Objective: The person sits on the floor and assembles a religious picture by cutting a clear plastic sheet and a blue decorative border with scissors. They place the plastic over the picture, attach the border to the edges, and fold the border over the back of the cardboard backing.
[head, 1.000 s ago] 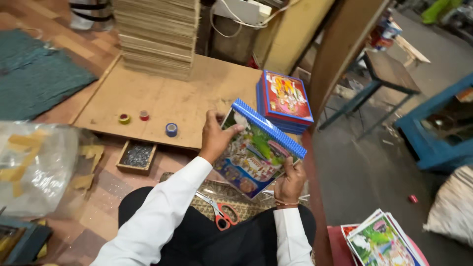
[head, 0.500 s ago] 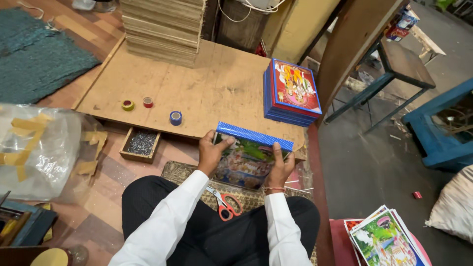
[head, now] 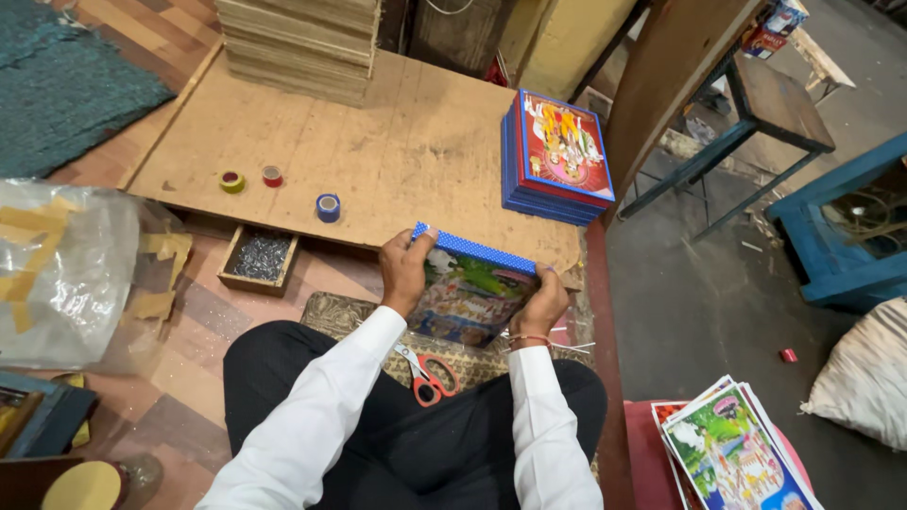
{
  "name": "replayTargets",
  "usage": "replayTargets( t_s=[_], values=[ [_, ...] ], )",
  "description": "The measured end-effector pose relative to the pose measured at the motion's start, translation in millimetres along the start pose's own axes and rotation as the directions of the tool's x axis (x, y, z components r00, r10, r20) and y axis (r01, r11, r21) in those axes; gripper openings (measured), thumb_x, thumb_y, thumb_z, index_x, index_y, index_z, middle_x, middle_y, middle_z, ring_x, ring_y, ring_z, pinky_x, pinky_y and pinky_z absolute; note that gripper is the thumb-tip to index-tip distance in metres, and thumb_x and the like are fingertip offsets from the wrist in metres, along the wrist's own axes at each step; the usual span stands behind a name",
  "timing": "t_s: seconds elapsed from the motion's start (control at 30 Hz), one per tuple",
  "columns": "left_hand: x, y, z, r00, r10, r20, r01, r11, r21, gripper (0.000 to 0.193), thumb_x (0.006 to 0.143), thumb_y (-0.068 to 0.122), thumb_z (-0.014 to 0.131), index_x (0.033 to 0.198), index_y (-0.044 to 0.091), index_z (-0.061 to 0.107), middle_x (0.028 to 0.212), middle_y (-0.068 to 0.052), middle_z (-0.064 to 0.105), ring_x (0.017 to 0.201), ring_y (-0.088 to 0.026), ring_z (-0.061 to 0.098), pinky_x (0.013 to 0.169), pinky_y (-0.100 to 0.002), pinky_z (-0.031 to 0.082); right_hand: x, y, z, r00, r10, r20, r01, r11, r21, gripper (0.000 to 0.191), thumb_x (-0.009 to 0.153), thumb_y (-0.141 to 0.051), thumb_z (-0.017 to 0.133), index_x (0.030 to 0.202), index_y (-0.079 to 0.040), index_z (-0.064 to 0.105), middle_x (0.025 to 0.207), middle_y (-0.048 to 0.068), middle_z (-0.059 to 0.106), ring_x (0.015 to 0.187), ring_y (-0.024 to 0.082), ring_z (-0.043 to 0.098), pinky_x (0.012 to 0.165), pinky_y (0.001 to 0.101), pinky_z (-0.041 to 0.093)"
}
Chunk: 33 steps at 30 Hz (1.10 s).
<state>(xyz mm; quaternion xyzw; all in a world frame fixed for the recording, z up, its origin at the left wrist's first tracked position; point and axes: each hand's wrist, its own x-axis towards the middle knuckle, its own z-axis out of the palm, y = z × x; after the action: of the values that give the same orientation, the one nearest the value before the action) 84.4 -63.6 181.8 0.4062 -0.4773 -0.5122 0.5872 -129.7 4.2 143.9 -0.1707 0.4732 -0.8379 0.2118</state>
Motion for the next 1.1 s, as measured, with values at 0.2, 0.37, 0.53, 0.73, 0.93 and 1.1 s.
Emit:
replayTargets(
  t_s=[0.2, 0.37, 0.53, 0.73, 0.93, 1.1],
  values=[
    [0, -9, -3, 0.999, 0.018, -0.051, -0.016, 0.999, 0.039, 0.042, 0.097, 0.032, 0.064, 0.075, -0.004, 0.065, 0.06, -0.009, 0.053, 0.061, -0.014, 0.046, 0.059, -0.036, 0.039, -15, -18, 3, 0.996, 0.082, -0.026, -0.081, 0.995, 0.054, 0.03, 0.102, -0.023, 0.063, 0.103, 0.005, 0.071, 0.095, 0.007, 0.069, 0.085, 0.021, 0.062, 0.073, 0.0365, 0.047],
    [0, -16, -1, 0.984, 0.128, -0.121, -0.124, 0.991, 0.04, 0.04, 0.096, 0.032, 0.06, 0.075, -0.003, 0.064, 0.06, -0.011, 0.055, 0.059, -0.015, 0.049, 0.059, -0.038, 0.042, -74, -51, 20, 0.575, -0.626, 0.527, 0.791, 0.259, -0.555, 0.025, 0.101, -0.012, 0.064, 0.123, 0.0, 0.07, 0.124, 0.017, 0.07, 0.122, 0.033, 0.065, 0.109, 0.0445, 0.048],
    [2, -18, -1, 0.986, 0.092, -0.135, -0.078, 0.991, 0.107, 0.045, 0.098, 0.033, 0.057, 0.072, -0.004, 0.057, 0.059, -0.018, 0.048, 0.057, -0.023, 0.044, 0.059, -0.041, 0.04, -90, -57, 46, 0.286, -0.429, 0.857, 0.937, -0.065, -0.344, 0.036, 0.09, 0.001, 0.068, 0.125, -0.002, 0.069, 0.128, 0.016, 0.07, 0.125, 0.035, 0.064, 0.113, 0.0502, 0.045],
    [-11, 12, -8, 0.92, 0.382, -0.093, -0.311, 0.852, 0.421, 0.031, 0.098, 0.025, 0.054, 0.097, -0.004, 0.064, 0.094, -0.022, 0.065, 0.087, -0.033, 0.06, 0.084, -0.047, 0.045, -86, -58, 50, 0.309, -0.414, 0.856, 0.931, -0.051, -0.361, 0.047, 0.082, 0.008, 0.063, 0.128, -0.002, 0.067, 0.129, 0.016, 0.068, 0.126, 0.034, 0.063, 0.115, 0.0498, 0.044],
    [-39, 37, -8, 0.478, 0.633, 0.609, -0.865, 0.219, 0.451, 0.046, 0.085, 0.009, 0.063, 0.13, -0.003, 0.064, 0.135, -0.019, 0.064, 0.13, -0.034, 0.06, 0.119, -0.049, 0.042, -87, -59, 43, 0.312, -0.41, 0.857, 0.934, -0.032, -0.355, 0.045, 0.083, 0.006, 0.065, 0.128, 0.0, 0.066, 0.129, 0.018, 0.067, 0.124, 0.037, 0.062, 0.113, 0.0504, 0.045],
    [-30, 49, -9, 0.427, 0.63, 0.649, -0.901, 0.237, 0.363, 0.056, 0.073, 0.014, 0.069, 0.125, -0.008, 0.063, 0.128, -0.023, 0.065, 0.122, -0.039, 0.06, 0.111, -0.051, 0.042, -75, -72, 34, 0.337, -0.39, 0.857, 0.924, -0.036, -0.38, 0.037, 0.087, 0.005, 0.066, 0.124, -0.001, 0.067, 0.124, 0.017, 0.069, 0.122, 0.036, 0.064, 0.11, 0.0472, 0.048]
  ],
)
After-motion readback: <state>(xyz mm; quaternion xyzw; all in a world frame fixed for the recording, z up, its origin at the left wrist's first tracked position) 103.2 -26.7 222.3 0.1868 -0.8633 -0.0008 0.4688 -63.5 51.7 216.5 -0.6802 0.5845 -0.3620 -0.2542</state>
